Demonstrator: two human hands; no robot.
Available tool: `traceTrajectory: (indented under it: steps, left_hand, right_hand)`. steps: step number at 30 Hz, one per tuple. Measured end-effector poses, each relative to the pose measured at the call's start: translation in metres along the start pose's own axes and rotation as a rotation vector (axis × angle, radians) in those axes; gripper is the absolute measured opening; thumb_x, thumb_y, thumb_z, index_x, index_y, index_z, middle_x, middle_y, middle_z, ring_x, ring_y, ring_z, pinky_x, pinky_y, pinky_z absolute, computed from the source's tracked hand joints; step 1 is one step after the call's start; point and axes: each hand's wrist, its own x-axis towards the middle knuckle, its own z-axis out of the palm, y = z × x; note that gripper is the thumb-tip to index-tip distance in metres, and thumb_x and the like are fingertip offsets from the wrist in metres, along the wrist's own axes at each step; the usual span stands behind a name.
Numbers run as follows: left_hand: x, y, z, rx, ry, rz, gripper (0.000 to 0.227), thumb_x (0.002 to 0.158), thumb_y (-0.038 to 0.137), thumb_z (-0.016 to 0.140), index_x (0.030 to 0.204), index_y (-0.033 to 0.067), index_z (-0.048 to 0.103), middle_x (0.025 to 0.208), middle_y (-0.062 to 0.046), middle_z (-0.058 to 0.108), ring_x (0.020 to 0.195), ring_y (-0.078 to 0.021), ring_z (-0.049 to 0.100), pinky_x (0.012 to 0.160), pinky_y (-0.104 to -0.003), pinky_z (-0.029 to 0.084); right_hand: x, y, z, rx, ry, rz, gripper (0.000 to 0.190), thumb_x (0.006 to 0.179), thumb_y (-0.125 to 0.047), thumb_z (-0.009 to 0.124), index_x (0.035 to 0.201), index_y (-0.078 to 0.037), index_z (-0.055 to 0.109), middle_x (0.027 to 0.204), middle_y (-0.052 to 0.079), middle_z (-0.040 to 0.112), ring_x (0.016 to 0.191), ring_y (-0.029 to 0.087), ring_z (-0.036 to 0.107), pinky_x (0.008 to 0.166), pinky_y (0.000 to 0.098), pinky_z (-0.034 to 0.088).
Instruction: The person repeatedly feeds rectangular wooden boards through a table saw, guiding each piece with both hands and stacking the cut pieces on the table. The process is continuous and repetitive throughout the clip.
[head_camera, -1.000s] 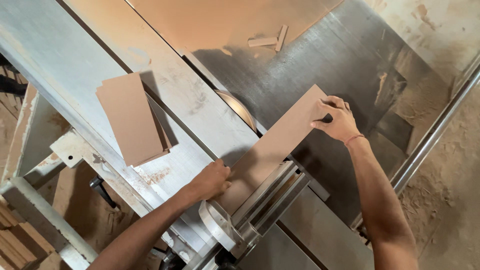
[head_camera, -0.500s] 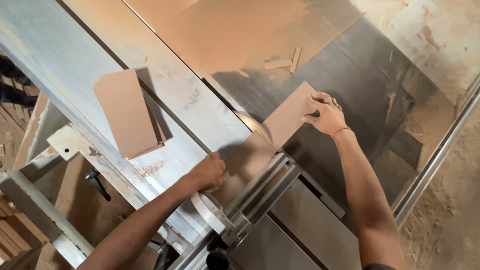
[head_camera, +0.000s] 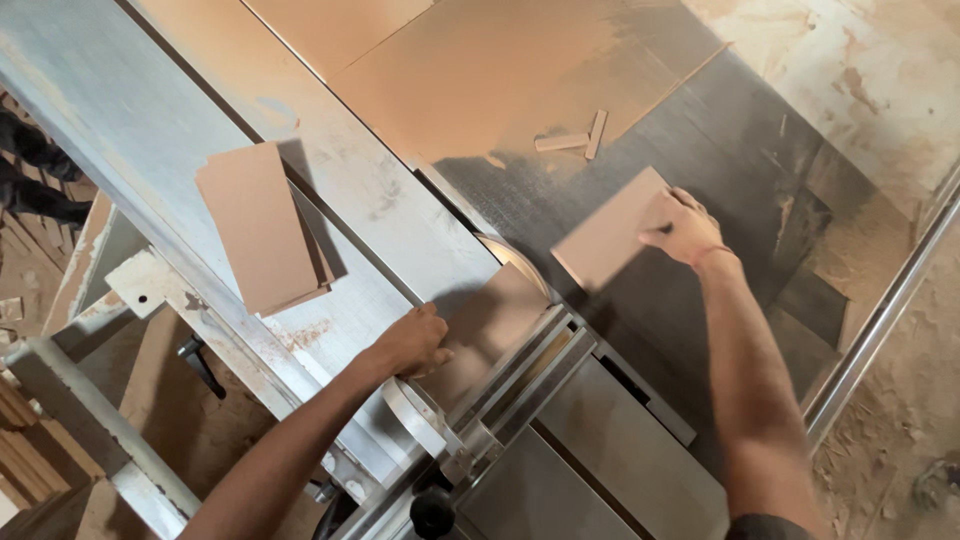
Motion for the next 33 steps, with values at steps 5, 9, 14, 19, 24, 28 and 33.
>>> traceTrajectory:
  steps: [5,9,14,19,24,28,33]
  left_hand:
    - [-0.007,0.003,0.009,-0.020,0.025,-0.004,0.044,0.092,0.038,0.071,0.115,-0.0001,0.069,0.132,-0.025,0.052,0.125,-0.0398,0.053,0.108,-0.047,0.045]
    - [-0.015,-0.005,0.021,-0.043,0.104,0.047,0.044,0.089,0.037,0.073,0.113,-0.0003,0.069,0.125,-0.025,0.055,0.118,-0.0402,0.057,0.103,-0.047,0.048]
    - [-0.031,-0.011,0.024,-0.367,0.257,0.130,0.033,0.080,0.023,0.075,0.102,0.0011,0.065,0.108,-0.019,0.062,0.103,-0.0347,0.062,0.093,-0.045,0.051]
    - [-0.063,-0.006,0.018,-0.709,0.159,0.223,0.028,0.089,0.014,0.064,0.112,0.0056,0.050,0.099,-0.013,0.060,0.091,-0.0256,0.061,0.082,-0.041,0.053]
    - [-0.102,-0.031,0.011,-0.960,0.532,0.321,0.041,0.093,0.006,0.063,0.131,0.0068,0.048,0.097,-0.010,0.055,0.091,-0.0195,0.056,0.085,-0.035,0.052]
    - [-0.111,-0.099,-0.007,-0.859,1.174,0.158,0.036,0.090,0.002,0.069,0.125,0.0036,0.060,0.096,-0.007,0.063,0.089,-0.0159,0.061,0.083,-0.033,0.054]
    - [-0.096,-0.186,-0.023,-1.042,1.335,-0.230,0.039,0.093,0.003,0.064,0.131,0.0042,0.059,0.097,-0.007,0.065,0.085,-0.0188,0.062,0.076,-0.035,0.054]
  right_hand:
    - [-0.055,0.054,-0.013,-0.041,-0.066,-0.103,0.107,0.072,-0.037,0.082,0.159,-0.004,0.030,0.166,0.013,0.031,0.152,0.032,0.030,0.121,0.0426,0.029]
    - [-0.098,0.079,-0.014,-0.250,-0.187,0.007,0.121,0.064,-0.035,0.089,0.161,-0.008,0.022,0.167,0.011,0.024,0.154,0.029,0.022,0.124,0.0436,0.021]
    - [-0.124,0.059,-0.007,-0.023,0.047,0.416,0.099,0.082,-0.050,0.073,0.162,-0.003,0.039,0.161,0.030,0.038,0.149,0.048,0.036,0.120,0.0533,0.036]
    - [-0.111,0.005,-0.007,0.042,0.087,0.700,0.114,0.074,-0.070,0.078,0.149,0.008,0.044,0.150,0.038,0.039,0.135,0.057,0.043,0.106,0.0605,0.044]
    - [-0.128,-0.002,-0.034,0.421,0.172,0.627,0.094,0.080,-0.054,0.074,0.142,0.014,0.051,0.130,0.034,0.062,0.108,0.041,0.070,0.080,0.0477,0.062]
    - [-0.144,0.032,-0.052,0.435,0.342,0.495,0.044,0.097,-0.029,0.066,0.111,0.011,0.075,0.101,0.026,0.073,0.091,0.031,0.068,0.074,0.0394,0.052]
    - [-0.160,0.060,-0.042,0.520,0.480,0.391,0.028,0.090,-0.008,0.072,0.112,0.009,0.073,0.104,0.016,0.072,0.088,0.020,0.066,0.078,0.0316,0.052]
